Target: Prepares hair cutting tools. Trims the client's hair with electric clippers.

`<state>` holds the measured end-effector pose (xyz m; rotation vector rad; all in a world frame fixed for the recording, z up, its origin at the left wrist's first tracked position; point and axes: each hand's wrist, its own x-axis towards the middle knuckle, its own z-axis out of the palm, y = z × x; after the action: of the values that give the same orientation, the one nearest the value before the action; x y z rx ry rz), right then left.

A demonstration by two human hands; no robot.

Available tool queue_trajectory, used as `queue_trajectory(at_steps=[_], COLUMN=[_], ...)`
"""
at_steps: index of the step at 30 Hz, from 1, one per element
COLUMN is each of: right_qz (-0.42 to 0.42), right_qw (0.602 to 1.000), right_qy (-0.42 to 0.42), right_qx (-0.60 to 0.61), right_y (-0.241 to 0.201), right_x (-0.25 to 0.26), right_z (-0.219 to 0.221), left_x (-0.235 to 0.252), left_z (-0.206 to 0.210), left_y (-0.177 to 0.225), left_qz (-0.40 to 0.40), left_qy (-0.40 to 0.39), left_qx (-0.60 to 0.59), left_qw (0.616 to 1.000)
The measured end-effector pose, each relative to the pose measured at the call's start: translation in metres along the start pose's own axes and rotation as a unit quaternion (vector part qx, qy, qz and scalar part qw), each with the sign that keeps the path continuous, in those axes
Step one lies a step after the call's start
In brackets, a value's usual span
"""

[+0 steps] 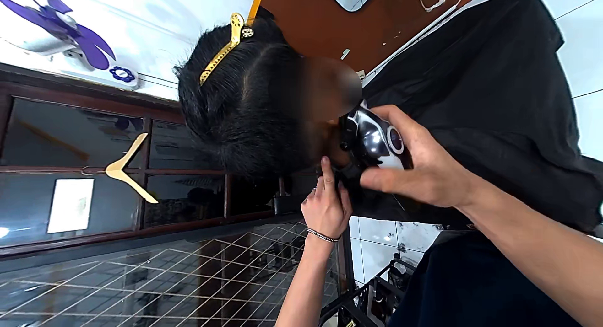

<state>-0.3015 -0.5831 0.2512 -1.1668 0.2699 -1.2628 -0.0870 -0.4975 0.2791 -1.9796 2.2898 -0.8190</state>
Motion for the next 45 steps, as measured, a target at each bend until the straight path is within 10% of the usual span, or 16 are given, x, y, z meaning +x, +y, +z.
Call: queue_trajectory(at_steps=[13,30,36,45], right_qz=[0.072,0.081,0.077,0.154], right_qw=[0.949,0.949,0.987,0.937], right_qy=[-0.159,-0.215,-0.112,-0.287], right_qx=[-0.264,-0.215,-0.081,-0.124], right_y=[0.002,-0.021,-0.031,-0.033], right_x=[0.022,0.036,0.025,0.049], right_z=[-0.002,-0.019,-0.017,-0.033], left_x=[-0.002,-0.002,0.014,0.025], left_z=[-0.001,-0.01,-0.037,-0.052], left_y=[0.0,0.015,0.038,0.051], left_qz=[-0.012,0.005,-0.003,-0.077], left_qy=[-0.007,0.019,0.014,-0.04], left_qx=[-0.009,-0.043,-0.05,0.068], left_qw=[1.0,0.999,0.999,0.994])
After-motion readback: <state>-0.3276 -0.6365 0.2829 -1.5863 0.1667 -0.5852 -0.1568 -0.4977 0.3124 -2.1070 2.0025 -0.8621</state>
